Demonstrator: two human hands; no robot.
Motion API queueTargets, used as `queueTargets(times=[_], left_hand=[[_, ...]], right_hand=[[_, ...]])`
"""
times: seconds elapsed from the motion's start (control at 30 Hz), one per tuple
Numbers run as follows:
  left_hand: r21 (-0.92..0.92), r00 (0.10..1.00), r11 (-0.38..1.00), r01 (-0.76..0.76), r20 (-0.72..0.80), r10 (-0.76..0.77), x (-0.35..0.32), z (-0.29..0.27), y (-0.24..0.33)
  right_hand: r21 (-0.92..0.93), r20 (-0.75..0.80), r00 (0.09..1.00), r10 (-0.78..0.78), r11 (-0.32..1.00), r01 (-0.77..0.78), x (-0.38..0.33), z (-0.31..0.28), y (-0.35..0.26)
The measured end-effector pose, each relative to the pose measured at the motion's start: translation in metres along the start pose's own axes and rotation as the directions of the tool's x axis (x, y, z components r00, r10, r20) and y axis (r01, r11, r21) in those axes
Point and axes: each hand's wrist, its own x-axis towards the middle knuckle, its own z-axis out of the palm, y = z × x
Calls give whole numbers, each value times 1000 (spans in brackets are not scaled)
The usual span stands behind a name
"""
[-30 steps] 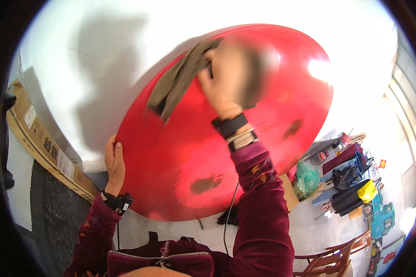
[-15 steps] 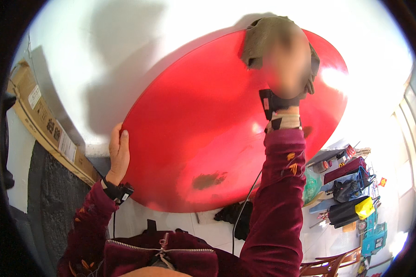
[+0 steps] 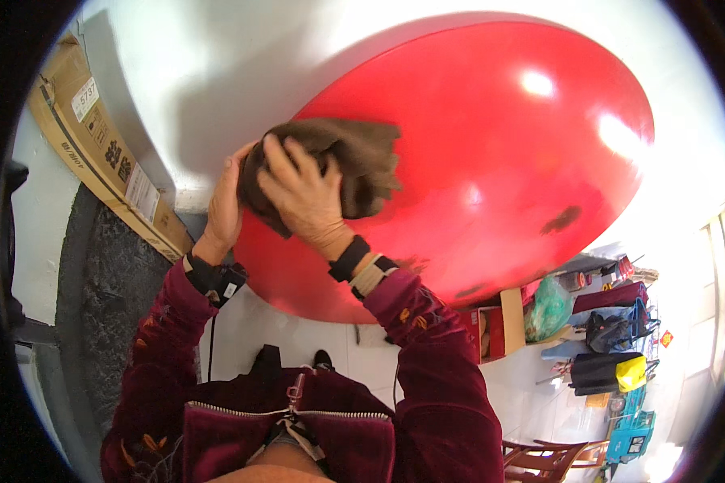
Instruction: The person wipes a wooden chair with a cloth, cleaning the seat, back, and legs. Then the person wipes a large red inflatable ball with the same cloth, rotating it to clean multiple sides.
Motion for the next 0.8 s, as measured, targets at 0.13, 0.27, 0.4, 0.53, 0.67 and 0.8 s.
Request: queueTargets(times=[0.13,0.27,0.4,0.53,0.67,0.8], left_hand=[[39,991,992,122,49,-124,-5,-16,1],[140,986,988,60,147,-80,-8,-20,-3],[178,993,984,29,109,-49,-6,-12,-14],[395,998,919,17,53,-41,0,-9,-22],[352,1000,936,-24,-1,27,-1,-6,-26],[392,1000,920,6,-24,4,-3,-5,-25]], right_hand=[[65,36,999,-11,998,8,-40,30,-31],[122,164,984,-63,992,43,-81,43,-45],[228,229,948,-222,959,169,-123,46,-45],[352,356,905,-233,931,102,-131,35,-6],[147,125,988,-93,986,74,-100,-5,71],[-78,20,991,132,988,-130,-75,-54,144]])
